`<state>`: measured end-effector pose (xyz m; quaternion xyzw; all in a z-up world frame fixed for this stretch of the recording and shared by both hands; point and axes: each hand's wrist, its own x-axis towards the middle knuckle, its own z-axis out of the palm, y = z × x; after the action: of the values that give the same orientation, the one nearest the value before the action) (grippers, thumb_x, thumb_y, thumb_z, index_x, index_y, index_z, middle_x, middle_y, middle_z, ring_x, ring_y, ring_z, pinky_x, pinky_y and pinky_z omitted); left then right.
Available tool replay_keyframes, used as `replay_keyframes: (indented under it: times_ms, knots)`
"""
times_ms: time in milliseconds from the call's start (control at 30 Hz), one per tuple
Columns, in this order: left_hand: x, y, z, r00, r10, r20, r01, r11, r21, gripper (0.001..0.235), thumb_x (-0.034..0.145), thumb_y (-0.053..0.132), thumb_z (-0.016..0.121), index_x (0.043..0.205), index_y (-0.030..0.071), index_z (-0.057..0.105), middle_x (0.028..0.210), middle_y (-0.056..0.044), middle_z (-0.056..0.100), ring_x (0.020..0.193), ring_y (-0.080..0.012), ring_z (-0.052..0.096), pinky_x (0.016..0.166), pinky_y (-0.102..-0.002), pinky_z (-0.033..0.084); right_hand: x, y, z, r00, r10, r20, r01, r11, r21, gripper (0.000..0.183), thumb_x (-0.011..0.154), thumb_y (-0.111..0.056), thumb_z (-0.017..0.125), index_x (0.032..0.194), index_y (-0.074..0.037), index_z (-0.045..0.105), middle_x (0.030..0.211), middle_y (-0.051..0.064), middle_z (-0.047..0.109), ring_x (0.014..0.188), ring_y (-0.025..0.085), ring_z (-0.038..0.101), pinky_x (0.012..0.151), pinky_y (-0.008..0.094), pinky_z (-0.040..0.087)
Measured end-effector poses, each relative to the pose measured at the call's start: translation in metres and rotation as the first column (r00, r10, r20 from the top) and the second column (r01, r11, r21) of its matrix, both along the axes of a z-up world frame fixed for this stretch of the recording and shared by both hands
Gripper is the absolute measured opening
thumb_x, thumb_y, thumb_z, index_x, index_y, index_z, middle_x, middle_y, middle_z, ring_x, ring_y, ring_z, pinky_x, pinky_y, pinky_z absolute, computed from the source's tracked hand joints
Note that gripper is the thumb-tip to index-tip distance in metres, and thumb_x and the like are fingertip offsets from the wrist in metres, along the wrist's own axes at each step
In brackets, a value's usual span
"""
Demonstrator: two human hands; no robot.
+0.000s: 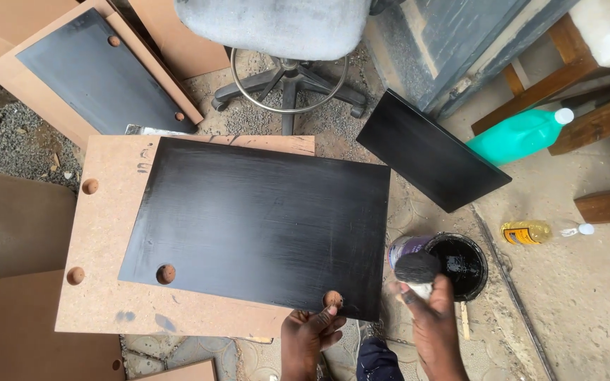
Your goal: Arranging wooden panels on the ground, mixing paint with a liquid additive, and applying the paint to a panel surface using a sponge.
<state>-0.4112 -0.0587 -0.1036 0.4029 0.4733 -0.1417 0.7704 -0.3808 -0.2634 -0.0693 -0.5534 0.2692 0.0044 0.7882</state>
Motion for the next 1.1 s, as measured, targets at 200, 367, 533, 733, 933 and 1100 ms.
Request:
replay_keyframes:
  times_ms: [200, 367, 533, 733, 933, 1100]
  knots:
    - [-0.003, -0.012, 0.023, 0.948, -0.300, -0.108, 0.293, 0.953, -0.073, 0.034, 0.098, 0.012, 0.075, 0.076, -0.014, 0.070, 0.068, -0.029, 0.075, 0.047, -0.0270, 0.064, 0.037, -0.030, 0.043, -0.028, -0.039, -0.013, 0.978, -0.161, -0.130, 0.159, 0.987, -0.024, 0.062, 0.082, 0.012, 0.043, 0.142, -0.002, 0.034, 0.125, 0.025, 0.050, 0.101, 0.029, 0.050, 0.085, 0.044, 0.041]
    - [-0.032, -0.086, -0.023, 0.807, -0.590, -0.018, 0.524, 0.730, -0.439, 0.023, 0.106, 0.017, 0.064, 0.106, -0.005, 0.069, 0.096, -0.020, 0.077, 0.070, -0.0245, 0.074, 0.049, -0.025, 0.051, -0.048, -0.083, -0.034, 0.973, -0.203, -0.107, 0.214, 0.972, 0.098, 0.038, 0.101, -0.011, 0.042, 0.138, -0.004, 0.040, 0.127, 0.022, 0.053, 0.105, 0.029, 0.050, 0.087, 0.046, 0.041]
    - [-0.041, -0.168, -0.063, 0.790, -0.613, 0.037, 0.571, 0.712, -0.409, 0.009, 0.102, 0.007, 0.066, 0.102, 0.000, 0.072, 0.095, -0.014, 0.075, 0.073, -0.0197, 0.070, 0.057, -0.025, 0.048, -0.051, -0.148, -0.100, 0.959, -0.229, -0.168, 0.219, 0.973, -0.076, 0.037, 0.098, -0.021, 0.060, 0.126, 0.001, 0.053, 0.094, 0.022, 0.060, 0.081, 0.026, 0.056, 0.072, 0.043, 0.049]
    - [-0.002, -0.224, -0.083, 0.638, -0.764, 0.090, 0.761, 0.644, 0.074, 0.051, 0.094, 0.020, 0.064, 0.141, 0.003, 0.059, 0.140, -0.008, 0.071, 0.123, -0.0161, 0.070, 0.104, -0.028, 0.052, 0.018, -0.179, -0.120, 0.879, 0.003, -0.477, -0.277, 0.817, -0.506, 0.046, 0.088, -0.033, 0.070, 0.125, -0.009, 0.056, 0.098, 0.015, 0.068, 0.071, 0.020, 0.067, 0.058, 0.033, 0.058]
    - [0.020, -0.251, -0.114, 0.540, -0.841, -0.032, 0.812, 0.511, 0.281, 0.073, 0.089, 0.032, 0.070, 0.154, 0.011, 0.041, 0.155, -0.007, 0.054, 0.141, -0.0211, 0.055, 0.113, -0.033, 0.044, 0.068, -0.202, -0.204, 0.944, 0.141, -0.298, -0.321, 0.600, -0.733, 0.040, 0.089, -0.014, 0.066, 0.125, 0.003, 0.066, 0.110, 0.018, 0.077, 0.091, 0.024, 0.076, 0.078, 0.033, 0.059]
    - [0.037, -0.263, -0.121, 0.620, -0.783, 0.035, 0.754, 0.608, 0.246, 0.085, 0.093, 0.029, 0.067, 0.161, 0.007, 0.020, 0.166, -0.015, 0.034, 0.154, -0.0268, 0.035, 0.121, -0.038, 0.031, 0.090, -0.217, -0.253, 0.871, 0.156, -0.466, -0.491, 0.333, -0.805, 0.040, 0.088, -0.019, 0.071, 0.126, -0.008, 0.072, 0.064, 0.017, 0.069, 0.053, 0.031, 0.063, 0.055, 0.044, 0.051]
